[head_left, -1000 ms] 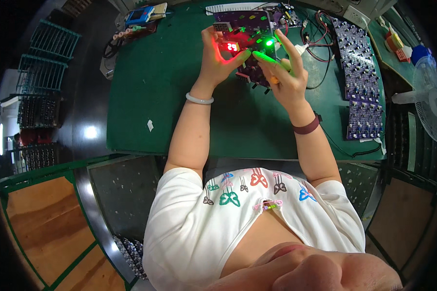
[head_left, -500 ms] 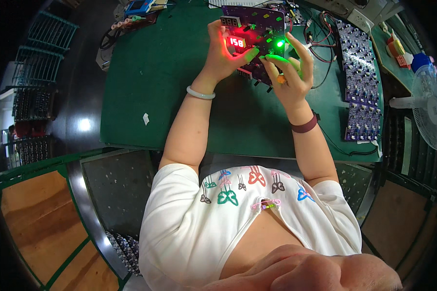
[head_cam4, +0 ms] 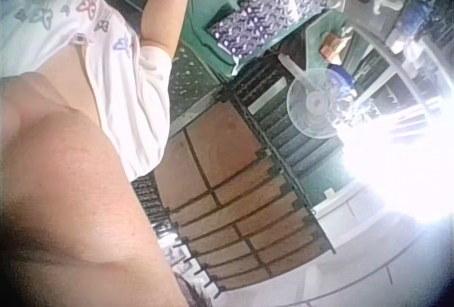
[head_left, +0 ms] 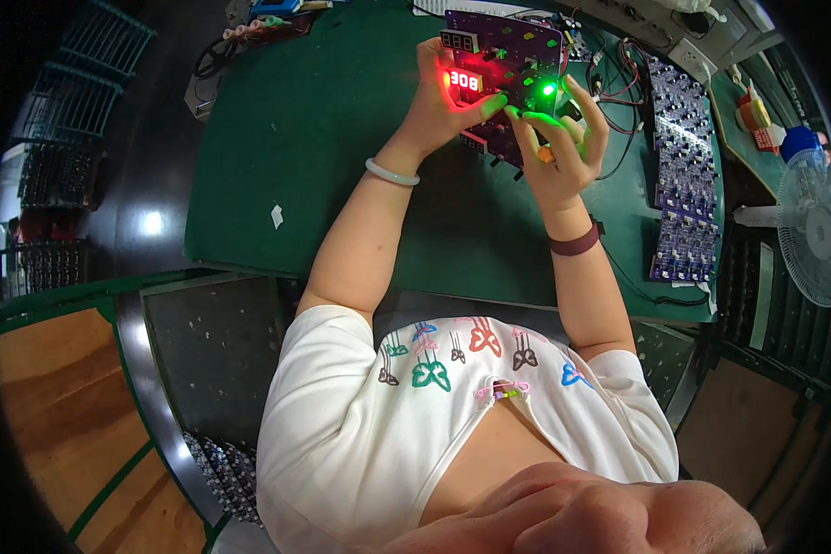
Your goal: Testing and assembling electronic circuit board components using probes and wires.
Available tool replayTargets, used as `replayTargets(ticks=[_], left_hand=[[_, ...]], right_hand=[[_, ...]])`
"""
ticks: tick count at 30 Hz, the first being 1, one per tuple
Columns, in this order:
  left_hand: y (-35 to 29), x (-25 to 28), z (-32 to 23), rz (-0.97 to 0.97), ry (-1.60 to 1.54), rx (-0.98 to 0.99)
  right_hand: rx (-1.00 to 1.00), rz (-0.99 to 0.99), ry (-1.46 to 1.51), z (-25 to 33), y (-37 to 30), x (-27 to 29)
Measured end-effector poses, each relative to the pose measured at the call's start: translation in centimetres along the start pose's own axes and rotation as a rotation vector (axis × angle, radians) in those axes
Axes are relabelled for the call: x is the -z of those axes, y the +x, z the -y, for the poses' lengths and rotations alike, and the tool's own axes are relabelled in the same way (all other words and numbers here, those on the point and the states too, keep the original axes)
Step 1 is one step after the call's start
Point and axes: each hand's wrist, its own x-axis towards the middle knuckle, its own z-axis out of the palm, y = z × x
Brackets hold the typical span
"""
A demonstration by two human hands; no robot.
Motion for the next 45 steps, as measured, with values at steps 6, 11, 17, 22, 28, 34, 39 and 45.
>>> replayTargets(ticks=[6,11,17,22,28,34,39,45], left_hand=[[0.1,0.0,0.3,-0.007,-0.010,0.000],[-0.1,0.7,1.2,-0.003,-0.101,0.037],[-0.1,0.6,0.1,-0.007,-0.147,0.158],[-0.3,0.7,0.4,-0.015,-0.130,0.089],[-0.3,0.7,0.9,-0.004,-0.094,0.047],[-0.1,0.6,0.9,0.011,-0.086,0.069],[-0.1,0.6,0.5,-0.012,-0.016,0.007],[-0.1,0.5,0.5,-0.026,-0.028,0.013]], right_hand=[[-0.062,0.051,0.009,1.1,1.0,0.9],[-0.036,-0.061,-0.095,1.0,1.8,3.2],[-0.033,-0.265,-0.026,0.6,0.9,5.6],[0.129,-0.050,0.037,1.9,1.6,5.3],[-0.015,0.186,0.195,2.6,2.5,3.6],[-0.126,0.225,0.207,2.2,2.1,2.8],[-0.186,0.233,0.212,2.2,2.2,2.6],[-0.248,0.237,0.190,2.3,2.0,2.5]])
